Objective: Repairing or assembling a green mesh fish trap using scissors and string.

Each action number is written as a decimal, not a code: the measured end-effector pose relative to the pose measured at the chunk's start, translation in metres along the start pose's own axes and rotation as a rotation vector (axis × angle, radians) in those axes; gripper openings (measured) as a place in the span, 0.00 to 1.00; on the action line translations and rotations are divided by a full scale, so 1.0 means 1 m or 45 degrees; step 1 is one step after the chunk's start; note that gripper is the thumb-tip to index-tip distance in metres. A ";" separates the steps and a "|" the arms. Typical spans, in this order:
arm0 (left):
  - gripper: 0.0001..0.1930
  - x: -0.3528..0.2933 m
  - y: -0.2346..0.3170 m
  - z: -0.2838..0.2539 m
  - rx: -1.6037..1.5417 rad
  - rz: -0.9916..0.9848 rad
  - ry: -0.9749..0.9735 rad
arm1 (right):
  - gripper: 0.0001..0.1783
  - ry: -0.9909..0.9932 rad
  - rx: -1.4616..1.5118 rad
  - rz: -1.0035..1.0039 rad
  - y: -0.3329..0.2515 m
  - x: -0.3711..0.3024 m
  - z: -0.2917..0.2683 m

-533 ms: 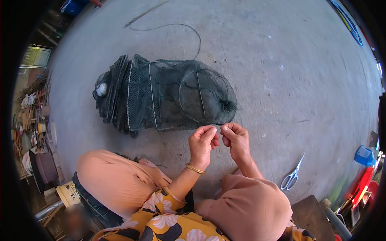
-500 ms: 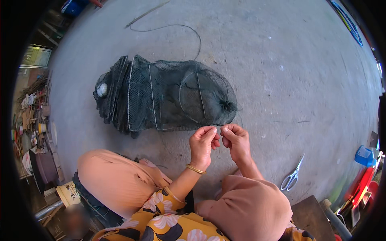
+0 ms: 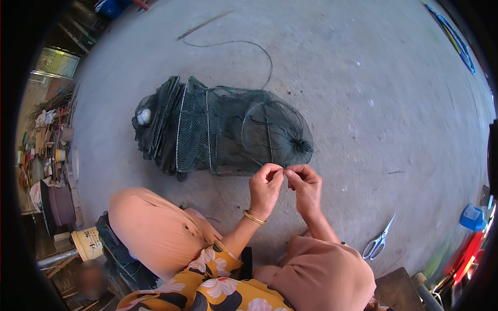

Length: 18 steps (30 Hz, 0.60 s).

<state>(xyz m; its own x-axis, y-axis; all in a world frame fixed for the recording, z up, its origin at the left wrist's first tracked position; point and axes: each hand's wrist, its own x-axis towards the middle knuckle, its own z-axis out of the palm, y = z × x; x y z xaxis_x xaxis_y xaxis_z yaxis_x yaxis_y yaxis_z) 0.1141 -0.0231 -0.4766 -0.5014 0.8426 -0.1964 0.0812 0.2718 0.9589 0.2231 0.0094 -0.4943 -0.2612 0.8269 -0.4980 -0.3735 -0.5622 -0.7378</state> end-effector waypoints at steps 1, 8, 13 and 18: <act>0.01 0.004 0.000 -0.003 0.000 0.006 0.005 | 0.03 -0.039 -0.203 -0.245 0.000 0.005 0.005; 0.02 0.018 0.005 -0.009 0.442 0.484 0.103 | 0.03 -0.228 -0.296 -0.343 -0.017 0.022 0.018; 0.03 0.022 0.006 -0.011 0.495 0.532 0.110 | 0.03 -0.290 -0.567 -0.543 -0.022 0.032 0.018; 0.02 0.024 0.001 -0.012 0.372 0.388 0.116 | 0.01 -0.315 -0.305 -0.132 -0.013 0.034 0.016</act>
<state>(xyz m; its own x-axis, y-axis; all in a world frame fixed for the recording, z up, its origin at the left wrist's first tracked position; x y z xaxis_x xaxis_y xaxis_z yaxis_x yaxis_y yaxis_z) 0.0921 -0.0086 -0.4778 -0.4896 0.8638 0.1186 0.4714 0.1478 0.8695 0.2045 0.0450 -0.4945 -0.4514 0.8364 -0.3109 -0.1974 -0.4334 -0.8793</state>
